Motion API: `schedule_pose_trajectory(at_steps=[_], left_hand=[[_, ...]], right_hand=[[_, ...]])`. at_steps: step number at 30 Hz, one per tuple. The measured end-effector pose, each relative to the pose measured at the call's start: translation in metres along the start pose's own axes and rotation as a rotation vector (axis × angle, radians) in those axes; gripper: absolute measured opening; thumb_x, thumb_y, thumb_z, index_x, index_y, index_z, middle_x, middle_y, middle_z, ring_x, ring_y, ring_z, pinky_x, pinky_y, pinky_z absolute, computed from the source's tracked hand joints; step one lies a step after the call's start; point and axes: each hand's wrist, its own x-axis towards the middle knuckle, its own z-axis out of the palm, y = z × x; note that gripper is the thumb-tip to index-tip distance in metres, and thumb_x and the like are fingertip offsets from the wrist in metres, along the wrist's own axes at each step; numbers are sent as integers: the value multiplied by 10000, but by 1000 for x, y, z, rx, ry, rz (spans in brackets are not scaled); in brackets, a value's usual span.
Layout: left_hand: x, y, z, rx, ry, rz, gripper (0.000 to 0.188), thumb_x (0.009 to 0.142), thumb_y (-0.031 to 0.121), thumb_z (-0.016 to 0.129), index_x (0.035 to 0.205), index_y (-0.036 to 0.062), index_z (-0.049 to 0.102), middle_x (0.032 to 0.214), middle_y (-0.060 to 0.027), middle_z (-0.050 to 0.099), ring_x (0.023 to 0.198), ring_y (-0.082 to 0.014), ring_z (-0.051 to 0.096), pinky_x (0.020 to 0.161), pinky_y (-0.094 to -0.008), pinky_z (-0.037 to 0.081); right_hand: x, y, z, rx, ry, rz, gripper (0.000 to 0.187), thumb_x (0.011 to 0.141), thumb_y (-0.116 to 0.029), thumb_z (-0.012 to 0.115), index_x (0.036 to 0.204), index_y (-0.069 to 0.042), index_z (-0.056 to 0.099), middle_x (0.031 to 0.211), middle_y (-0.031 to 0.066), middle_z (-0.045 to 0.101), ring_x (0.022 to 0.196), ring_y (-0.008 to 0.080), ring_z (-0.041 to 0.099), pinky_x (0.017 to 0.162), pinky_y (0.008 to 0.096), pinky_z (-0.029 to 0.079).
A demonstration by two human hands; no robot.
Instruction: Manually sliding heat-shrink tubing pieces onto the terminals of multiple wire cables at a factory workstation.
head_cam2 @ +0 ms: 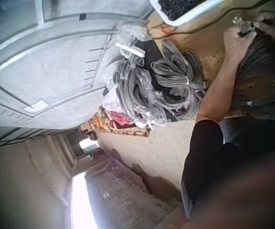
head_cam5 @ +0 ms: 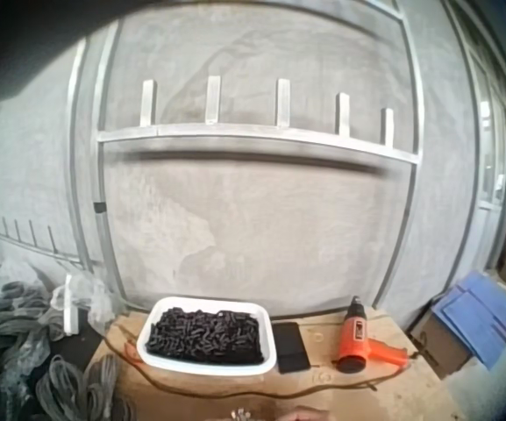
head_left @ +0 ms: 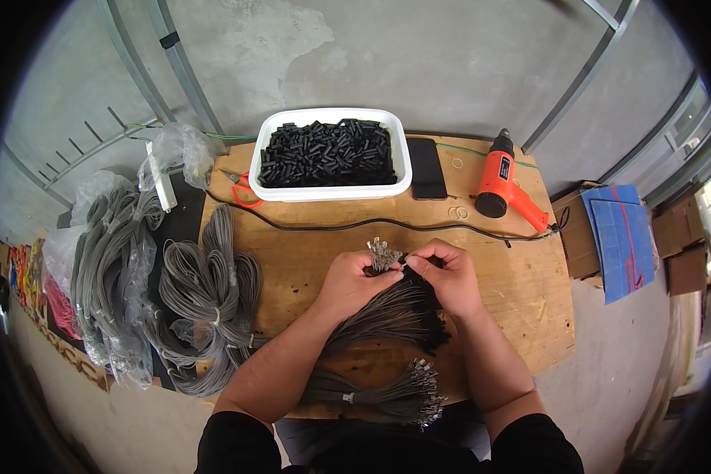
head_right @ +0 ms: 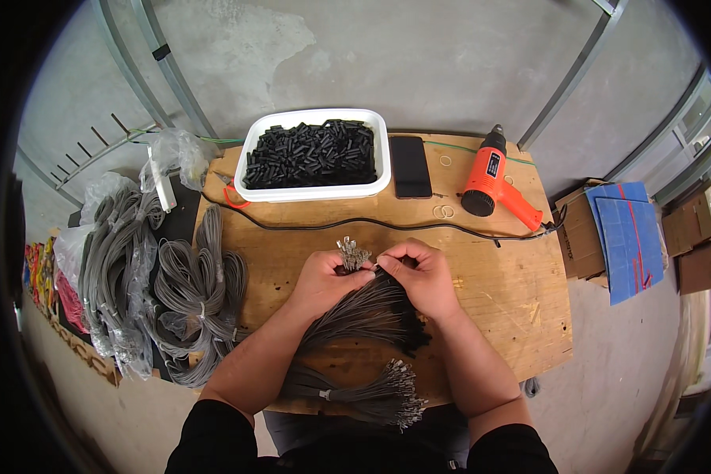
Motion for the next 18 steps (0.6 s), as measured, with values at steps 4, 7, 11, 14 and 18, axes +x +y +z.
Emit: schedule_pose_trajectory(at_steps=[4,7,11,14,18], left_hand=[[0,1,0,-43,4,-51,172,868,129,750,952,-19,722,794,-13,701,717,-39,595,646,-225,494],[1,-4,-1,-127,23,-58,140,883,103,728,937,-23,702,767,-5,674,681,-43,579,616,-219,475],[3,-3,1,-327,47,-97,54,897,-1,673,934,-35,653,769,-42,626,656,-105,563,613,-249,449],[4,-1,0,-323,42,-117,58,893,-6,673,936,-36,649,782,-49,625,663,-116,558,622,-259,449],[3,-1,-1,-336,44,-116,64,892,-2,675,939,-34,645,784,-47,625,662,-115,556,621,-260,448]], right_hand=[[0,-1,-4,-54,-82,24,79,924,-15,659,1001,3,666,904,18,682,805,68,598,743,226,493],[4,-4,-10,377,-2,206,167,918,-9,635,1084,2,651,1003,22,647,867,89,595,755,219,473],[20,6,-33,867,133,253,226,914,114,450,1099,82,576,1103,173,644,1057,256,646,967,291,540],[23,16,-35,903,222,269,204,973,78,414,1110,83,564,1144,195,637,1093,266,650,963,285,561],[21,9,-30,866,214,289,202,1029,-4,396,1136,70,550,1178,214,634,1087,260,663,914,269,587]])
